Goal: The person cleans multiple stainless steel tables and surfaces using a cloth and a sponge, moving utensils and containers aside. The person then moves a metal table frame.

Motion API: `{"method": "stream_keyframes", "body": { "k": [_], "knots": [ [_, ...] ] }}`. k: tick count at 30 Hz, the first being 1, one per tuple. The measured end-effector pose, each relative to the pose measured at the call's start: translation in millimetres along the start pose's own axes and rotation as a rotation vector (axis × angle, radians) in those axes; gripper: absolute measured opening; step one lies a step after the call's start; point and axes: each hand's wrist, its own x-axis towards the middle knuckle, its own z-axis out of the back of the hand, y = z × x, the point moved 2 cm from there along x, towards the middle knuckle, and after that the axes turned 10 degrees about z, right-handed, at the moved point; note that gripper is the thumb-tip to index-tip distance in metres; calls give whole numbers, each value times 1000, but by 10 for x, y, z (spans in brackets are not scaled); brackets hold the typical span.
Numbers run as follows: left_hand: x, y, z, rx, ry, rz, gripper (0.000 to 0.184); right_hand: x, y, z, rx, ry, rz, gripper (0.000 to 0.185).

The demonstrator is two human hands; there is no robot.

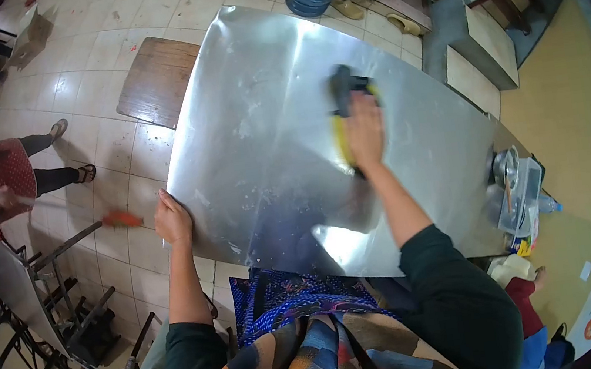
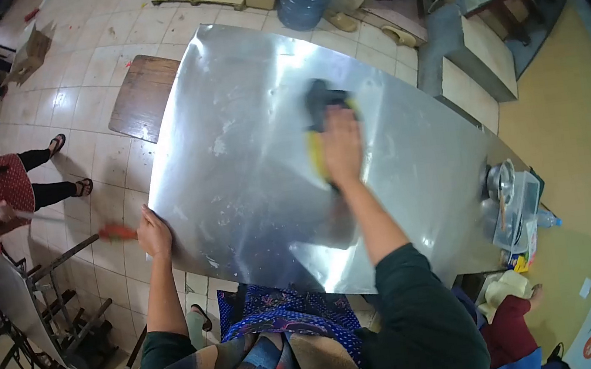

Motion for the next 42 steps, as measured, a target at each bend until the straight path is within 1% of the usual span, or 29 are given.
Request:
{"method": "stream_keyframes", "body": {
  "k": [1,2,3,4,5,7,9,10,13,14,15,16,17,19,21,22,24,25,26,28,29,30,32,33,35,37,39,41,42],
  "knots": [
    [-2,-17,0,-6,-11,3,58,-258,-529,-12,-191,0,-46,52],
    [-5,-14,-16,-6,-8,-9,58,-522,-1052,5,-137,-55,-197,52],
    [-5,2,-19,-21,-16,-28,58,-878,-1671,40,-193,-89,-421,53],
    [8,11,-25,-40,-28,-45,59,-1124,-2022,71,-248,-128,-641,53],
    [9,19,-42,-42,-23,-53,59,-1144,-2001,133,-253,-131,-648,53],
    [21,22,-48,-20,-31,-39,59,-1128,-1945,232,-280,-66,-781,55],
    [26,12,-26,-2,-33,-51,59,-1027,-1323,-113,-224,-110,-467,54],
    [-2,8,-34,5,-31,-51,59,-760,-396,103,-348,-97,-163,56],
    [19,27,-61,-22,-40,-81,59,-610,1738,253,236,82,102,66],
    [50,90,-92,-18,-38,-94,59,-669,2271,161,400,168,281,69],
    [121,168,-140,-5,-27,-122,60,-758,2772,32,548,163,458,70],
    [144,201,-161,3,-19,-141,61,-809,3147,27,558,318,665,70],
    [159,163,-132,1,-29,-149,61,-904,3260,-107,671,65,588,62],
    [143,155,-102,13,35,-135,62,-799,2923,-70,553,103,663,51],
    [48,81,-90,-24,-36,-113,65,-816,2085,106,447,76,405,42],
    [29,43,-47,0,33,-69,64,-863,1576,217,266,40,290,38],
    [28,37,-25,35,105,-24,65,-1076,521,301,211,-194,-100,31],
    [44,38,-38,35,96,-29,65,-1142,38,412,187,-235,-273,28],
    [48,41,-36,34,88,-34,65,-1215,-396,436,-9,-296,-271,26],
    [-4,27,0,32,84,-32,64,-1371,-1083,362,-142,-230,-389,24],
    [-15,6,26,27,80,-27,64,-1369,-1224,393,-171,-197,-464,24],
    [5,-4,40,17,77,-29,64,-1343,-1236,500,-173,-207,-460,24],
    [36,31,2,7,85,-32,64,-1361,-1199,765,511,-4,-536,27],
    [44,39,-20,0,92,-38,64,-1367,-1107,997,501,-10,-539,27],
    [38,51,-26,-42,30,-96,63,-1352,-812,1333,927,196,-505,34],
    [15,33,-2,-18,42,-86,63,-1348,-732,1387,930,231,-532,39],
    [-6,22,27,-49,39,-76,63,-1323,-705,1353,543,28,-305,45],
    [-13,9,44,-51,25,-68,63,-1312,-714,1222,482,17,-303,49],
    [-9,8,47,-24,34,-53,63,-1372,-720,1000,413,-39,-177,50]
  ]
}}
